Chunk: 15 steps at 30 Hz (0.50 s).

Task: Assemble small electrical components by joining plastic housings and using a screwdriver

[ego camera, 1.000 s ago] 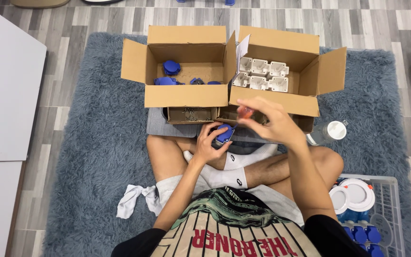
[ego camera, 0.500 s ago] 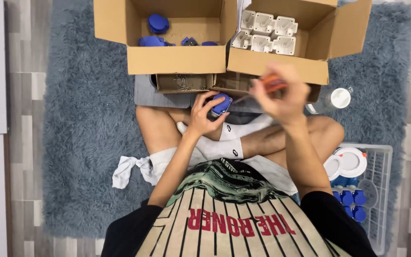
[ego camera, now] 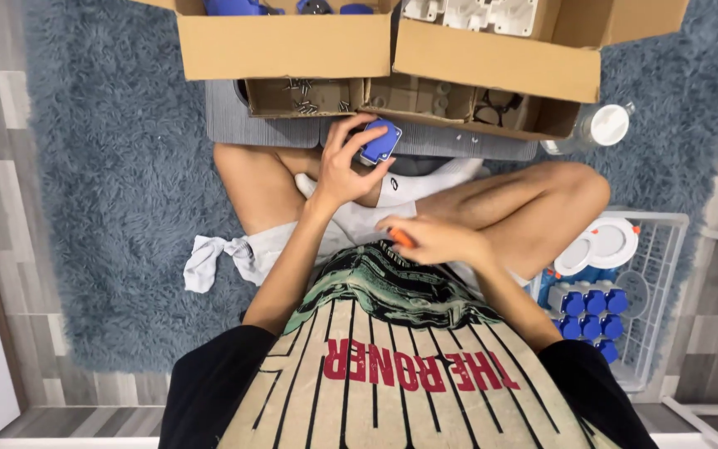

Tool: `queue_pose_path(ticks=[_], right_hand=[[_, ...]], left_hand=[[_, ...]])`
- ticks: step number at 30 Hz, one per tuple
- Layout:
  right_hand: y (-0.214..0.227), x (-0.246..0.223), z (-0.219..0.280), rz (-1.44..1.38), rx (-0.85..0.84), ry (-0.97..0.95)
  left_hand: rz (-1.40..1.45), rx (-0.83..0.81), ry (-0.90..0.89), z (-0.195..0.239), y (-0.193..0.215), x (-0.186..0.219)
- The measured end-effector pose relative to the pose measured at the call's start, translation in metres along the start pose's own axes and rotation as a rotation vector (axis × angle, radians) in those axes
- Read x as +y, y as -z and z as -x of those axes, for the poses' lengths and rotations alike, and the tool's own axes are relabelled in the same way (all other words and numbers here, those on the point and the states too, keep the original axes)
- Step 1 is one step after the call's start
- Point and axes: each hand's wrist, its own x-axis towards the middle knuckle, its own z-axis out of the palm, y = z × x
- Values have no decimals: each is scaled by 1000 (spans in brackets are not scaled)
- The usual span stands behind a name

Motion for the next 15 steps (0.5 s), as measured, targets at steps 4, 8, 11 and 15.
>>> queue_pose_path(ticks=[4,8,11,15], right_hand=[[-50,20,-16,86,-155,-93],[-76,35,-32,265,-239,-171],[-73,34,-34,269,-102,-48],[-42,-9,-25,22,15,284]], left_hand=[[10,-17,28,-2,4,8],[-12,-41,36,-3,10,15],[-20,-56,28,6,8,5],[17,-76,51,2,14,18]])
